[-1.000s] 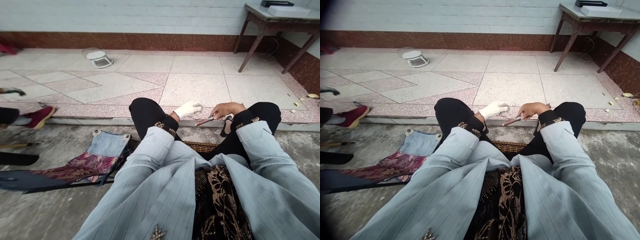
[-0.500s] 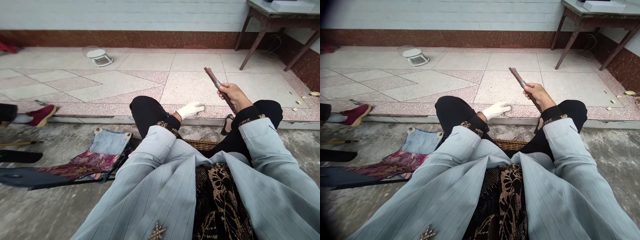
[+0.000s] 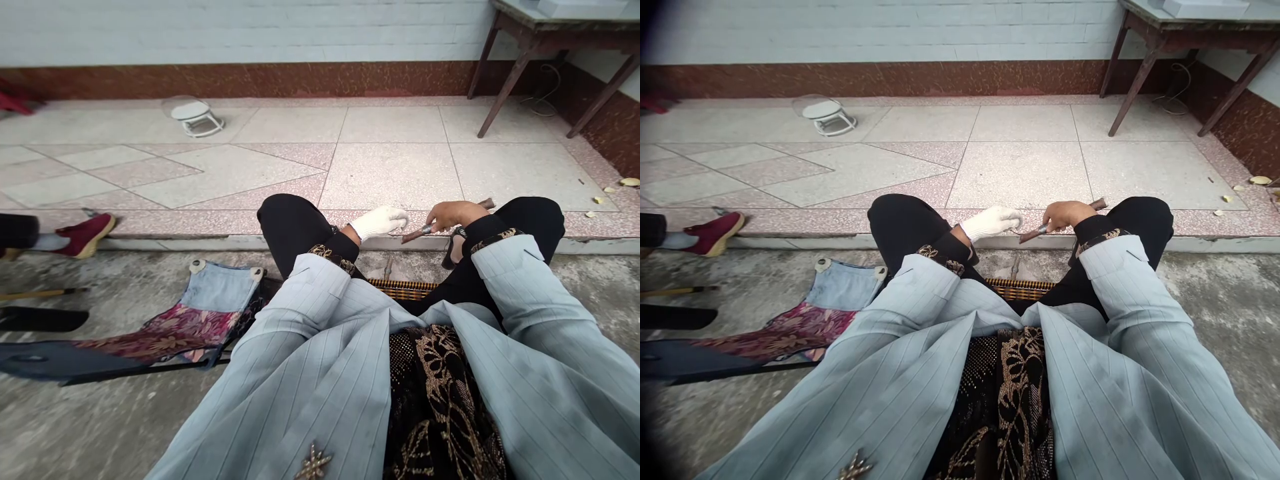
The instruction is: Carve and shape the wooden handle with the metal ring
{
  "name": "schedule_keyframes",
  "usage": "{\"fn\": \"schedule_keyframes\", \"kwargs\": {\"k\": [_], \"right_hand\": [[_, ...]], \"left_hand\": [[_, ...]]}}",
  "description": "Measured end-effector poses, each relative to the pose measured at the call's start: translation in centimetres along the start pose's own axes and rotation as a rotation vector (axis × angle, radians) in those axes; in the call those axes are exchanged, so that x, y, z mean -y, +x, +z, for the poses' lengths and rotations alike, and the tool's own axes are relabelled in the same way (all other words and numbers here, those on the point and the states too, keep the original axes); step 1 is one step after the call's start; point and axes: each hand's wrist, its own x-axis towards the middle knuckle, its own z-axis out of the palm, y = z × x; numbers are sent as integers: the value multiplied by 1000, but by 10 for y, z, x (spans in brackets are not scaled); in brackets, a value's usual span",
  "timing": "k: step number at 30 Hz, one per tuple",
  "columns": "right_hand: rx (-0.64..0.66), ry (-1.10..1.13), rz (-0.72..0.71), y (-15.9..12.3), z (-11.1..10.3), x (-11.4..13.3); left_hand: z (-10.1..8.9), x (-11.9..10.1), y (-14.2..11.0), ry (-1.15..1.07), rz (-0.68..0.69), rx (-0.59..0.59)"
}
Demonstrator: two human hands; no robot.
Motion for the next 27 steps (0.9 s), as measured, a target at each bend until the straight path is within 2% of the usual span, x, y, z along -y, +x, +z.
{"fn": "schedule_keyframes", "kwargs": {"k": [3, 5, 7, 9, 13, 16, 19, 21, 24, 27], "right_hand": [[281, 171, -118, -7, -4, 3], [305, 336, -275, -17, -11, 7], [134, 500, -363, -28, -19, 12], [-89, 661, -364, -36, -26, 15], [-491, 928, -265, -36, -31, 17], [-664, 1032, -139, -24, -29, 11], [-708, 924, 7, -11, -26, 3], [-709, 678, 128, -5, -23, -1], [-670, 235, 245, 0, -20, -2], [-533, -34, 231, 3, -15, 1]], "left_hand": [[-6, 3, 1, 85, -58, -83], [-9, 3, 0, 62, -84, -122], [-9, 1, -1, -41, -113, -140], [-8, -3, -3, -184, -131, -141], [0, -10, -4, -374, -140, -136], [6, -9, -3, -284, -101, -91], [9, -6, -1, -112, 6, 18], [9, -7, -2, -65, 70, 51], [5, -11, -4, -90, 78, 12], [-2, -15, -8, -126, 29, -59]]}}
